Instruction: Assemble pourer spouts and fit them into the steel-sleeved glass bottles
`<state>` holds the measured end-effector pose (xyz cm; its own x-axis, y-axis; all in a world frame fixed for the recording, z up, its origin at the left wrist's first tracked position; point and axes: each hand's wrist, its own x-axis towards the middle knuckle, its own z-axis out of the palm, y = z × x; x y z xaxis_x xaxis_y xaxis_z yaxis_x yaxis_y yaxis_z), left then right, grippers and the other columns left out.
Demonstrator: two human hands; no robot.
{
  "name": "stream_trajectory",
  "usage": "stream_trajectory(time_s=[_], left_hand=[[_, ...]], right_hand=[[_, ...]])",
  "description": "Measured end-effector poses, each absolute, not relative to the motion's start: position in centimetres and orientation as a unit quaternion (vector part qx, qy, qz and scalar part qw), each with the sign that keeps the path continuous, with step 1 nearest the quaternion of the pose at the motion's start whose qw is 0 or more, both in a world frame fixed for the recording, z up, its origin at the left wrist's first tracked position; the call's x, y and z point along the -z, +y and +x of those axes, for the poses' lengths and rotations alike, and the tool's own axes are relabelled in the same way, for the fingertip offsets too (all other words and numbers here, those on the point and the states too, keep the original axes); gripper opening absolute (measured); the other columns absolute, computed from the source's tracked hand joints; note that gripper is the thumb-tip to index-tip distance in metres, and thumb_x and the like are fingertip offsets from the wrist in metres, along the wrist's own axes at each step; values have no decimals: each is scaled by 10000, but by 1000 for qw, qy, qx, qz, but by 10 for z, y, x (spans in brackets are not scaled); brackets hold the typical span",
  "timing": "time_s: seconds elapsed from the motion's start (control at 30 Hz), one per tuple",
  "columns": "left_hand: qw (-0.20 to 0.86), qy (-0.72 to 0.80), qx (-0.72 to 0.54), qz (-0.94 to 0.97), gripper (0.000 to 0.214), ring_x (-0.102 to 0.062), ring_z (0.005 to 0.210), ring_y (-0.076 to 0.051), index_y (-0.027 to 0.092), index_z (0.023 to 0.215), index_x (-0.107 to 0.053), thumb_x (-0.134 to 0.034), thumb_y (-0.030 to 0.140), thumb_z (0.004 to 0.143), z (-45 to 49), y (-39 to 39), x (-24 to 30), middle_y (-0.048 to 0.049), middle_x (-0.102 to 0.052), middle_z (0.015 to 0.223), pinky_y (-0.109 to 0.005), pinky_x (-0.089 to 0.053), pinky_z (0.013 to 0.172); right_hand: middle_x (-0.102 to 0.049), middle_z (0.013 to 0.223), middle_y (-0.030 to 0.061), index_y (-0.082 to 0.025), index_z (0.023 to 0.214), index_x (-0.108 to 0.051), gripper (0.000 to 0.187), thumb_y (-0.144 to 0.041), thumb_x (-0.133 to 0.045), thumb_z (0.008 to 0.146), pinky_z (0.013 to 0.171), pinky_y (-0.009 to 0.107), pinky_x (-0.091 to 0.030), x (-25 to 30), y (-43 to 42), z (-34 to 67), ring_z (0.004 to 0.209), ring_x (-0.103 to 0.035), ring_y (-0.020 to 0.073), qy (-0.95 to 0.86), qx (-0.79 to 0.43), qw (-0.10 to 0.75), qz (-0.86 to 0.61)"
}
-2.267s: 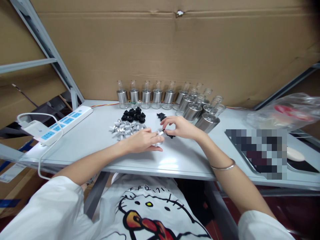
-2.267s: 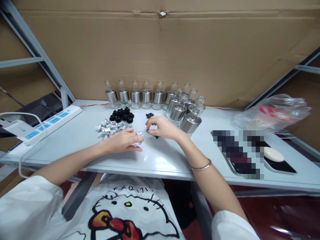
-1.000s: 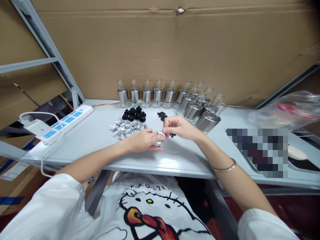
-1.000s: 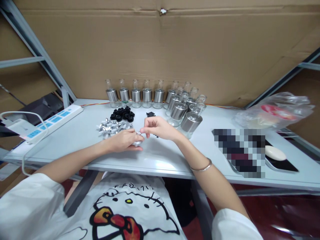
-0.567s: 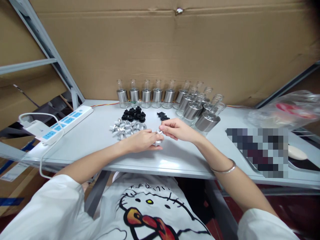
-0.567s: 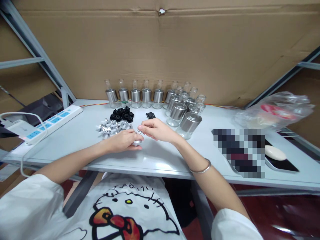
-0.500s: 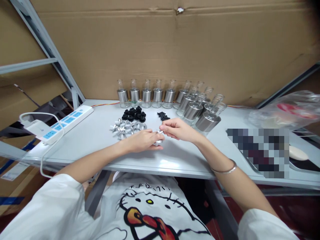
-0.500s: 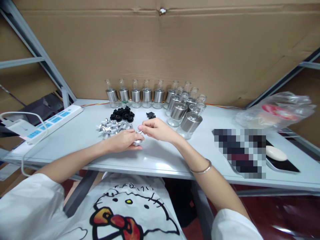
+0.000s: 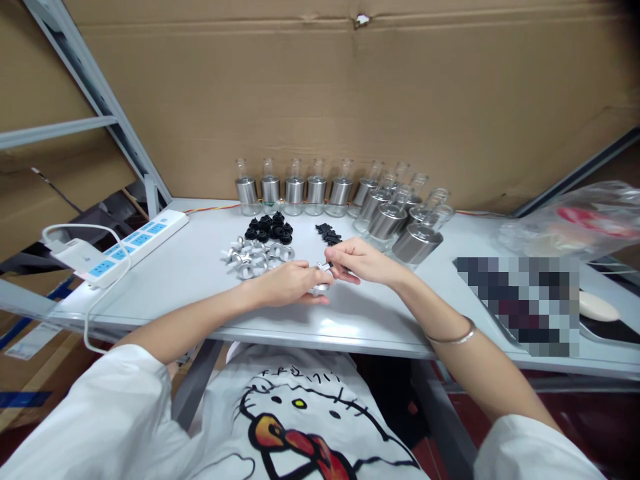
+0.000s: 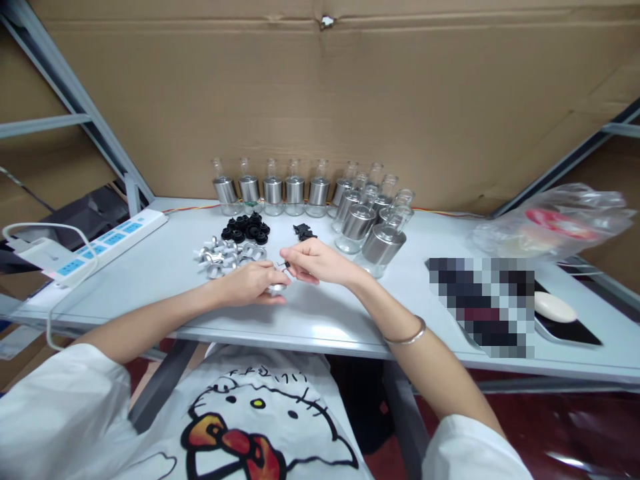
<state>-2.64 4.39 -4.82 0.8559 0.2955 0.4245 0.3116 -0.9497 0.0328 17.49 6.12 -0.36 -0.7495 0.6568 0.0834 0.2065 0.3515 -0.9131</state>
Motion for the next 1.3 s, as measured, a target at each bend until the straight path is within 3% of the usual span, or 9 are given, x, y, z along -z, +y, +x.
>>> stream_trajectory(time_s=[0.17, 0.3, 0.53, 0.7, 1.0, 1.13, 1.3], left_hand=[[9, -126, 267, -955, 301, -591, 623, -117, 141, 1015, -465, -436, 435, 959, -30, 42, 46, -9, -641, 684, -234, -382, 589], [-5, -146, 259, -955, 349, -581, 590, -110, 149, 1032, -453, -502, 474, 918, -33, 45, 48, 1, -646, 695, -239, -389, 589], [-8, -137, 275, -952, 369, -592, 570, -110, 155, 1051, -446, -444, 504, 932, -34, 43, 47, -20, -667, 744, -255, -421, 607], [4, -115, 311, -943, 322, -585, 551, -113, 158, 1036, -412, -386, 471, 965, -33, 41, 46, -11, -661, 698, -243, -412, 582], [0, -152, 243, -958, 232, -601, 582, -114, 164, 1011, -432, -414, 392, 971, -35, 43, 46, 1, -651, 685, -255, -435, 631], [-4, -139, 269, -953, 217, -623, 609, -117, 162, 1045, -423, -426, 365, 968, -35, 43, 41, -32, -688, 791, -269, -460, 671], [-4, -119, 282, -952, 189, -638, 663, -109, 196, 1113, -342, -406, 302, 971, -33, 41, 37, -77, -685, 1017, -292, -498, 746]], right_hand=[[-415, 437, -45, -182, 529, -448, 603, -665, -387, 885, 498, 240, -329, 0, 60, 174, 424, -376, 69, -791, -468, 303, -251], [-488, 498, -29, -176, 559, -473, 540, -618, -480, 871, 534, 235, -344, -2, 59, 175, 491, -434, 82, -811, -450, 267, -260], [-546, 598, -9, -166, 635, -519, 505, -581, -431, 910, 591, 237, -362, -2, 59, 176, 563, -451, 91, -844, -434, 229, -218], [-469, 564, -29, -176, 608, -471, 519, -570, -378, 932, 567, 237, -338, -3, 56, 175, 534, -400, 86, -861, -396, 222, -231], [-418, 485, -48, -186, 571, -425, 551, -617, -378, 912, 535, 238, -326, 0, 56, 172, 475, -354, 78, -841, -431, 201, -260], [-485, 549, -19, -183, 612, -454, 553, -631, -346, 916, 628, 255, -381, 2, 53, 171, 566, -453, 103, -831, -437, 242, -244], [-529, 611, -13, -188, 691, -471, 477, -637, -501, 845, 611, 254, -385, 4, 51, 166, 600, -485, 116, -808, -462, 268, -247]])
